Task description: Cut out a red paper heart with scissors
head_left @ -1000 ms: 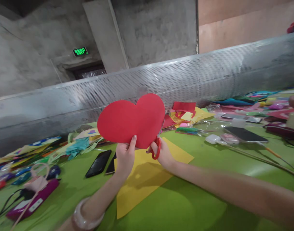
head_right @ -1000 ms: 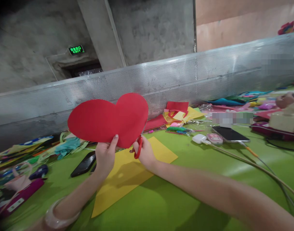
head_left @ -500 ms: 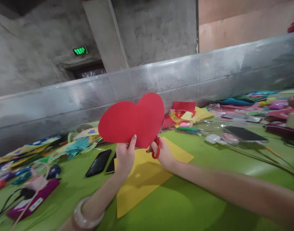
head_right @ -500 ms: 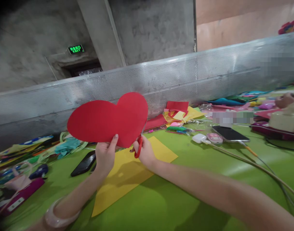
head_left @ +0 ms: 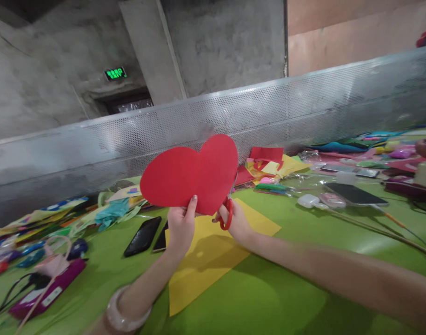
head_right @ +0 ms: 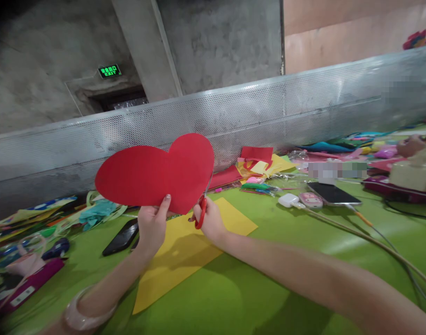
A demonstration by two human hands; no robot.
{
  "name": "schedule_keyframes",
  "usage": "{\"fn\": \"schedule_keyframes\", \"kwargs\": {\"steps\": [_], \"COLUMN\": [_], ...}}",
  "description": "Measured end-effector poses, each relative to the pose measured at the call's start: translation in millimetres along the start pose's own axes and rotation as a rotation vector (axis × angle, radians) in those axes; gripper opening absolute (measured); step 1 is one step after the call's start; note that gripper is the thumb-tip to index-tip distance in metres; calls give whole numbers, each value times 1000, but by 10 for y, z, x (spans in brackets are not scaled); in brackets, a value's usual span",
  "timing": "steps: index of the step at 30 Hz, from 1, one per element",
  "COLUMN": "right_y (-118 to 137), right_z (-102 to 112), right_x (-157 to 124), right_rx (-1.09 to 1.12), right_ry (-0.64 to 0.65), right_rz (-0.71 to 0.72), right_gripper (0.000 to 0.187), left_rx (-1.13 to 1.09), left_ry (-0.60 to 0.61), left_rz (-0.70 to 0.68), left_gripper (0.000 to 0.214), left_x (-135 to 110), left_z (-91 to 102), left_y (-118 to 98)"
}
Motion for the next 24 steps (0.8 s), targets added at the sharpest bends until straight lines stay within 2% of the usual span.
{"fn": "schedule_keyframes", "kwargs": {"steps": [8,19,21,24], "right_y": [-7,-149,-144,-129], "right_z": [-7,43,41,53], "right_x": [1,62,65,97], "right_rx": [7,64,78,98], "right_ry": [-24,-65,-68,-133], "right_rz": [-18,11,9,-5], "right_gripper": [18,19,19,20], "left_rx": [22,35,-7,-203], "left_ry": [0,14,15,25], "left_rz": [-1,10,46,139], "left_gripper": [33,35,32,25], "left_x": [-5,-12,-3,35], "left_z": [9,23,9,-42], "left_y": [-3,18,37,83]}}
Point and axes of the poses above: each hand's wrist, its own x-axis towards the middle knuckle, its own z-axis out of the back of the hand, y = z × x, the point moved 1 cm from there along x, towards the middle knuckle, and after that the axes turned 1 degree about z, right-handed, at the moved point
